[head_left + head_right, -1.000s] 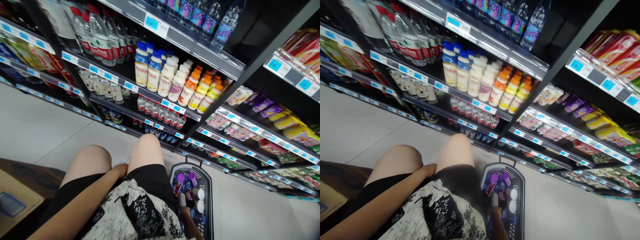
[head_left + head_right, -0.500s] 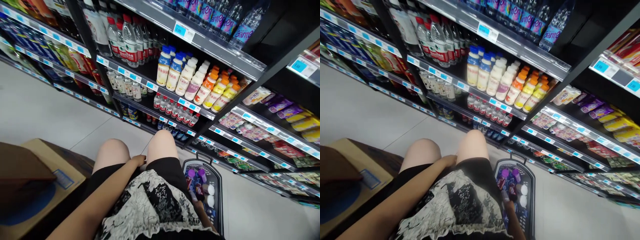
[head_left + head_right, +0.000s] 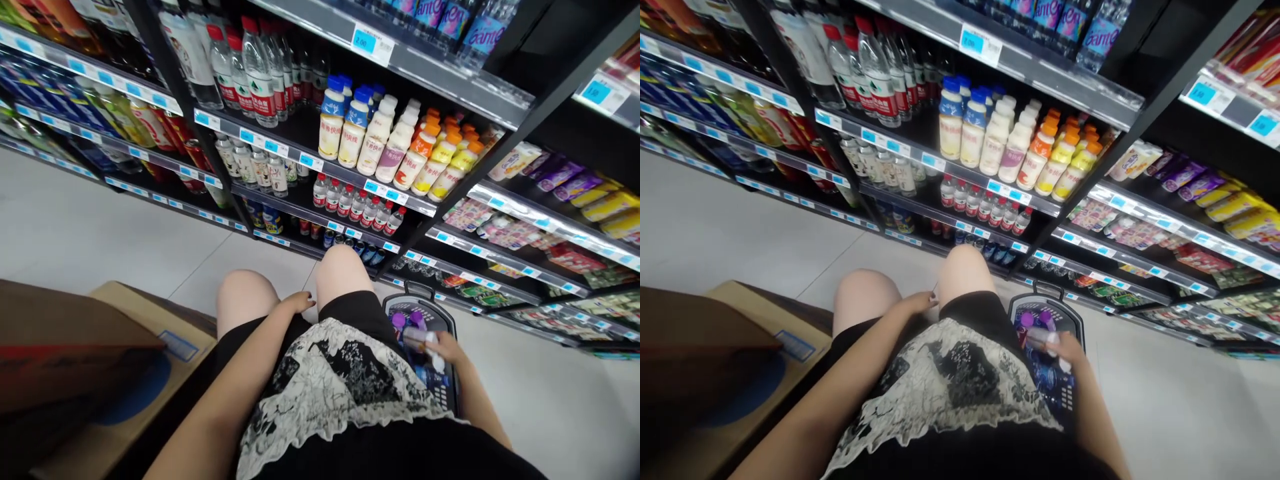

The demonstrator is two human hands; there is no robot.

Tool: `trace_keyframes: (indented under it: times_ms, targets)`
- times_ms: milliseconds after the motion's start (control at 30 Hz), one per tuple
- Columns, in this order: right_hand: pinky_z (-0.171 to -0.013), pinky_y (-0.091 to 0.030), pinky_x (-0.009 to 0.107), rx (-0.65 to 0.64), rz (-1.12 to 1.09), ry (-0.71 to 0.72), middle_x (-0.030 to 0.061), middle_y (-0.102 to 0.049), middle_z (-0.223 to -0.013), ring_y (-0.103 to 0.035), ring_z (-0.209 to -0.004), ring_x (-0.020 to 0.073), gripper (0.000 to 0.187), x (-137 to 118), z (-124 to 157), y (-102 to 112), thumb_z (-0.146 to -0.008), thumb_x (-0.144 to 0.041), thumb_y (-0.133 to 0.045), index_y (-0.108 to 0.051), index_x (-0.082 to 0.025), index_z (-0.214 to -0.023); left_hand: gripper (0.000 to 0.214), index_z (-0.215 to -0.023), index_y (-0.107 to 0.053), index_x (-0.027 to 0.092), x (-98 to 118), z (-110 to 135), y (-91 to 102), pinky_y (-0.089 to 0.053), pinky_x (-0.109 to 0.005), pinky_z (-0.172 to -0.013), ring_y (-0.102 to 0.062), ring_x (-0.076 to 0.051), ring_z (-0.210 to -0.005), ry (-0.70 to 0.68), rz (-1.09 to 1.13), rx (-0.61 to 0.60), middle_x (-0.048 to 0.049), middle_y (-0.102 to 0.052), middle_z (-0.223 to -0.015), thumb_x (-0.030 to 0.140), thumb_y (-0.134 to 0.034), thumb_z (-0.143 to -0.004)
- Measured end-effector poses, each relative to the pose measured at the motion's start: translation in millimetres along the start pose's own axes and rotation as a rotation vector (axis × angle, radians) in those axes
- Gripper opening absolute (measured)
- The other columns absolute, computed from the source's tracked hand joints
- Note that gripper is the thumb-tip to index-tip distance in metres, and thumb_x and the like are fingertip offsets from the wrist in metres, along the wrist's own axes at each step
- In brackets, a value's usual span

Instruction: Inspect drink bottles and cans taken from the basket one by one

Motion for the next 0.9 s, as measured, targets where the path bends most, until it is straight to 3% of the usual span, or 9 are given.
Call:
trace_keyframes:
  times_ms: [67, 233, 333, 400, 467, 633, 767, 900]
  targets:
    - [-0.071, -0.045, 0.038, 0.185, 0.213, 0.129, 0.0107, -0.066, -0.075, -0.065, -0.08, 0.0305, 0.039, -34.1, 3.3, 30.9, -0.064, -0.058, -0.059, -0.059, -0.02, -0.074, 0.053, -0.129, -0.056, 0.008, 2.5, 2.0, 1.5, -0.048, -0.04, -0.092, -0.063, -0.036, -0.114, 0.008, 0.029, 0.07, -0.0243, -0.067, -0.122, 0.036, -0.058, -0.084]
    - [-0.062, -0.042, 0.029, 0.36, 0.37, 0.385, 0.0072, -0.069, -0.078, -0.063, -0.068, 0.0231, 0.047, -140.6, 31.5, 73.9, -0.07, -0.053, -0.063, -0.067, -0.017, -0.099, 0.061, -0.146, -0.032, 0.01, 13.5, 11.3, 6.2, -0.04, -0.043, -0.107, -0.045, -0.033, -0.136, -0.049, 0.096, 0.345, -0.0235, -0.042, -0.148, 0.031, -0.047, -0.091]
    - [-0.066, -0.045, 0.029, 0.362, 0.332, 0.576, 0.0072, -0.071, -0.09, -0.065, -0.073, 0.0227, 0.05, -198.2, 47.2, 74.0, -0.067, -0.043, -0.069, -0.066, -0.018, -0.11, 0.054, -0.135, -0.045, 0.016, 19.4, 20.3, 16.3, -0.042, -0.045, -0.106, -0.05, -0.031, -0.129, -0.154, 0.352, 0.555, -0.0182, -0.05, -0.139, 0.026, -0.055, -0.084]
    - [-0.07, -0.046, 0.029, 0.329, 0.3, 0.681, 0.0061, -0.071, -0.096, -0.065, -0.078, 0.0225, 0.051, -230.1, 51.7, 65.5, -0.066, -0.039, -0.069, -0.064, -0.02, -0.113, 0.042, -0.119, -0.056, 0.018, 20.9, 26.8, 24.6, -0.046, -0.045, -0.098, -0.056, -0.03, -0.116, -0.193, 0.611, 0.617, -0.0146, -0.057, -0.128, 0.026, -0.06, -0.078]
    - [-0.073, -0.046, 0.029, 0.292, 0.294, 0.759, 0.0048, -0.071, -0.1, -0.065, -0.08, 0.0222, 0.052, -257.5, 51.6, 53.0, -0.066, -0.038, -0.069, -0.062, -0.021, -0.115, 0.032, -0.106, -0.061, 0.019, 22.0, 33.6, 31.7, -0.048, -0.039, -0.088, -0.06, -0.026, -0.104, -0.209, 0.874, 0.533, -0.0109, -0.063, -0.119, 0.03, -0.062, -0.076]
    - [-0.071, -0.043, 0.029, 0.169, 0.378, 0.878, 0.005, -0.07, -0.1, -0.065, -0.082, 0.0231, 0.056, -308.6, 41.9, 18.9, -0.068, -0.042, -0.068, -0.057, -0.022, -0.12, 0.039, -0.104, -0.066, 0.018, 27.4, 59.3, 44.7, -0.044, -0.028, -0.073, -0.063, -0.02, -0.092, -0.36, 1.425, 0.036, -0.0102, -0.068, -0.109, 0.047, -0.063, -0.078]
    - [-0.064, -0.035, 0.028, 0.089, 0.403, 0.909, 0.0042, -0.069, -0.091, -0.062, -0.075, 0.0227, 0.057, -330.0, 32.2, 0.4, -0.069, -0.043, -0.065, -0.053, -0.023, -0.121, 0.046, -0.113, -0.069, 0.017, 28.5, 76.8, 52.3, -0.044, -0.029, -0.083, -0.061, -0.023, -0.105, -0.514, 1.463, -0.196, -0.0132, -0.067, -0.119, 0.05, -0.065, -0.081]
    - [-0.065, -0.033, 0.027, -0.014, 0.292, 0.958, 0.0035, -0.068, -0.091, -0.059, -0.074, 0.021, 0.049, -338.9, 24.4, -12.3, -0.071, -0.043, -0.065, -0.055, -0.025, -0.115, 0.056, -0.12, -0.069, 0.018, 28.2, 82.9, 53.1, -0.042, -0.037, -0.097, -0.06, -0.028, -0.114, -0.641, 1.381, -0.408, -0.0141, -0.068, -0.122, 0.057, -0.067, -0.08]
Point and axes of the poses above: each hand's wrist, its own z-axis away from the middle knuckle, its own y-axis out of the back of the hand, x = y × z, the point moved 2 cm from there along -z, towards the middle knuckle
